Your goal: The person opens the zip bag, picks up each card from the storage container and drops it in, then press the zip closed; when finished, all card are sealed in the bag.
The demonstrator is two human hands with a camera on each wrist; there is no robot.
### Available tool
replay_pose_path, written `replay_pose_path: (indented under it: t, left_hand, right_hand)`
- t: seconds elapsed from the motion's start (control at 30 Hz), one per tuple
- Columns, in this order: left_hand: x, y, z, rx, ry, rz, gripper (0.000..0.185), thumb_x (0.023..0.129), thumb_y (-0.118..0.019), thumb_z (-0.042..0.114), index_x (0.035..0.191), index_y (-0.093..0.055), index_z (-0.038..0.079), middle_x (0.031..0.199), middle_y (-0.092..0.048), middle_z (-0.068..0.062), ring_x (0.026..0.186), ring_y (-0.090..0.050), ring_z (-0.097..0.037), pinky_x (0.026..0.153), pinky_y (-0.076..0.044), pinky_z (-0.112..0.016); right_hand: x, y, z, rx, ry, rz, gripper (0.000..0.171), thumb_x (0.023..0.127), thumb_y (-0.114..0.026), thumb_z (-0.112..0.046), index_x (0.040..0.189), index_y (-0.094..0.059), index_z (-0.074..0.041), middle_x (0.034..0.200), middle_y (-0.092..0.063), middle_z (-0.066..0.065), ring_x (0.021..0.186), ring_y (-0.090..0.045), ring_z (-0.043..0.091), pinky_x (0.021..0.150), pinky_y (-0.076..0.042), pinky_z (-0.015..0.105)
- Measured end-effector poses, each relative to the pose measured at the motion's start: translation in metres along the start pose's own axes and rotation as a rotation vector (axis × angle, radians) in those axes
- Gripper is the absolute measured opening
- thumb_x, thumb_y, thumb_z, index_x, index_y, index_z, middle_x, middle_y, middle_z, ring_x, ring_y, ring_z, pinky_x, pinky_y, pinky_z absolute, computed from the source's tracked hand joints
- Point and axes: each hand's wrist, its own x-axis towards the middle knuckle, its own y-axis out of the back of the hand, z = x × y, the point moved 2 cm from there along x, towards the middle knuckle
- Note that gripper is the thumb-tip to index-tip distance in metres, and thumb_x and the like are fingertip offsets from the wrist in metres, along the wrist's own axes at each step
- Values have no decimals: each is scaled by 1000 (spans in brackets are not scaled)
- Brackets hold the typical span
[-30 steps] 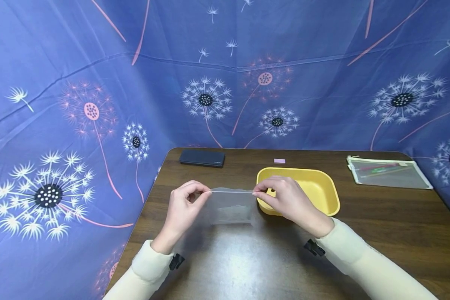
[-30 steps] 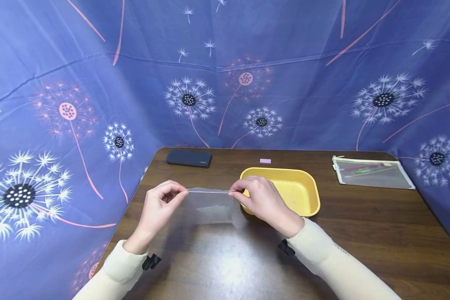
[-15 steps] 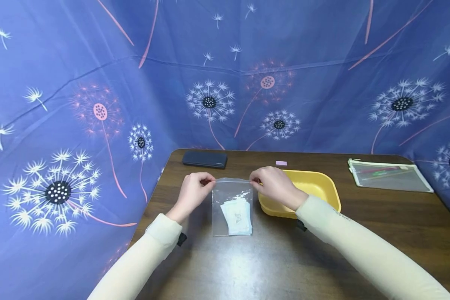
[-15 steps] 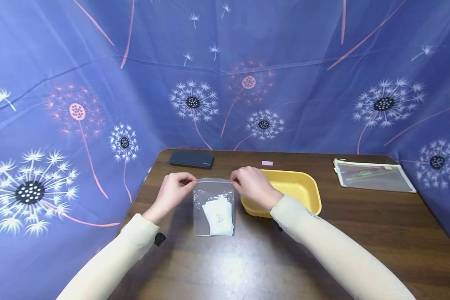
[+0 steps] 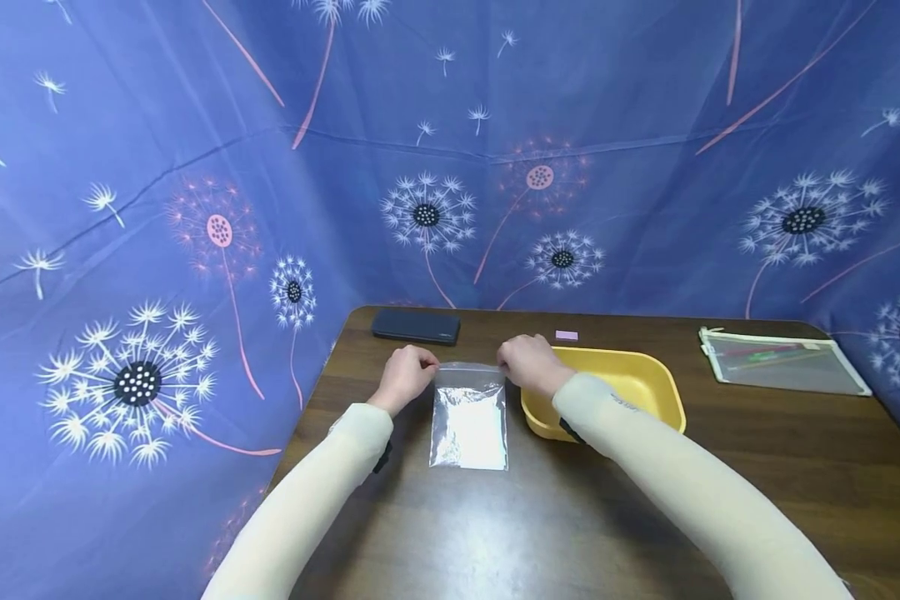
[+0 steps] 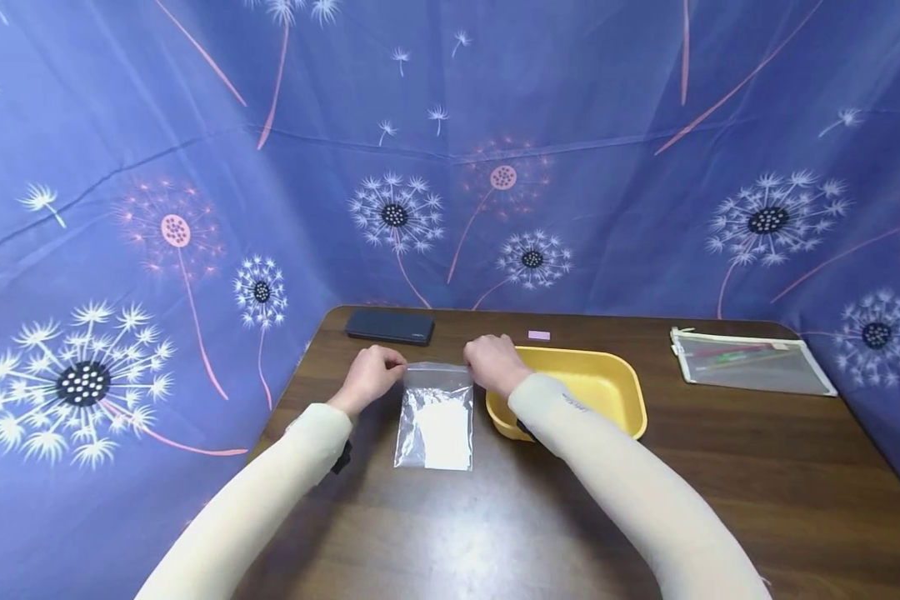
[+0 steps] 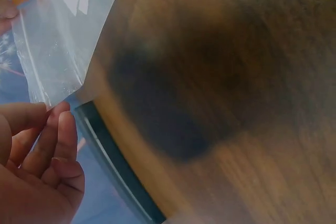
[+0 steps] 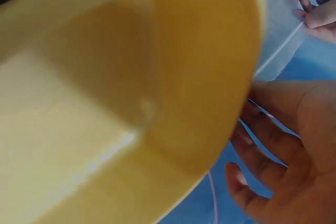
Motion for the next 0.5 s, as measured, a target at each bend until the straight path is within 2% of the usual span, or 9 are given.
replay_pose_path:
  t: [0.1, 0.2, 0.33, 0.5]
  left_hand:
    - [2, -7, 0, 13, 3, -11, 11, 96, -72, 10, 100, -82, 8, 91, -77, -2, 80, -68, -18, 74, -55, -38]
    - [3, -11, -1, 26, 1, -7, 13, 95, -72, 9, 102, -82, 6, 92, -77, -3, 82, -69, -20, 76, -55, -40]
    - [2, -8, -4, 38, 11, 6, 16, 94, -71, 8, 106, -80, 4, 94, -77, -5, 84, -70, -23, 78, -56, -43]
    - [4, 3, -4, 52, -2, 29, 16, 94, -68, 7, 107, -78, 4, 96, -76, -6, 83, -70, -21, 78, -57, -43]
  right_hand:
    - [0, -6, 2, -8, -31, -27, 28, 87, -71, -1, 66, -63, -18, 66, -57, -6, 66, -51, 17, 65, -42, 45]
    - [-2, -8, 3, -11, -43, -12, 21, 87, -73, -4, 71, -70, -16, 70, -63, -4, 68, -57, 18, 66, -43, 45]
    - [-3, -6, 6, -1, -31, 57, 10, 89, -74, -8, 82, -77, -14, 80, -72, -1, 77, -69, 24, 67, -51, 48]
    - [-8, 9, 18, 29, -21, 159, 9, 94, -70, -11, 93, -78, -9, 88, -74, 4, 84, -70, 28, 72, -56, 48]
